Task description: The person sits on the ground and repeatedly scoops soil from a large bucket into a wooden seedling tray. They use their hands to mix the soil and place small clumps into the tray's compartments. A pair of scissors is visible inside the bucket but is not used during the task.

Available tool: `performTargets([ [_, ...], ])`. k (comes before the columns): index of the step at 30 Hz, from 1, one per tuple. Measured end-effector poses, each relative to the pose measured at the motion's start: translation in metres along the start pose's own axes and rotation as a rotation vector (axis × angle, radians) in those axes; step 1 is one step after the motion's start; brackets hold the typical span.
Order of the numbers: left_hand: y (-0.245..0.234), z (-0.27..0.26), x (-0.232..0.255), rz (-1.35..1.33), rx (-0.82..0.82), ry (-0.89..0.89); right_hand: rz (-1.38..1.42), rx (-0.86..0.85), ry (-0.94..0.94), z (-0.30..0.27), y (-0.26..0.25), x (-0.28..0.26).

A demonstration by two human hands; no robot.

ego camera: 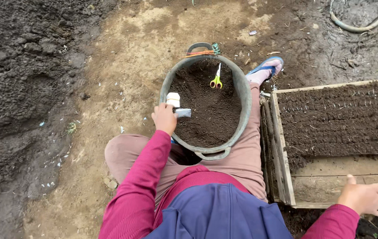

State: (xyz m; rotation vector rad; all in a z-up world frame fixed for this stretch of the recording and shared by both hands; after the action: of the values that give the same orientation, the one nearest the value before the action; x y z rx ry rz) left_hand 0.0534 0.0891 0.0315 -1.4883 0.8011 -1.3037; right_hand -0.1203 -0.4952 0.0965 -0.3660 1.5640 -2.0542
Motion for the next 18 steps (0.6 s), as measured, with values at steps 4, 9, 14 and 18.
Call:
performTargets([
  [4,0.031,0.018,-0.007,0.113,-0.016,0.094,0.119,-0.178,-0.146,-0.051,-0.069,-0.109],
  [9,0.016,0.012,-0.009,-0.285,-0.026,0.141,0.489,0.192,-0.985,-0.115,0.027,-0.222],
  [14,-0.014,-0.018,0.025,0.200,0.099,0.444,1.006,-0.332,-1.505,-0.215,0.000,-0.339],
  [18,0.011,-0.029,0.029,0.076,-0.046,0.382,0.846,-0.730,-1.414,-0.252,0.052,-0.359],
])
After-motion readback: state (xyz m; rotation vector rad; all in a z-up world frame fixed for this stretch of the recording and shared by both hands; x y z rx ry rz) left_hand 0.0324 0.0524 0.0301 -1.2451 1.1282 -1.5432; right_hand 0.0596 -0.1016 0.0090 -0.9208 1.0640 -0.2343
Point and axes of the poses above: each hand's wrist, its own z-axis towards the middle knuckle, its own y-axis out of the palm, x = y × z, the point moved 2 cm from there along z, towards the middle knuckle
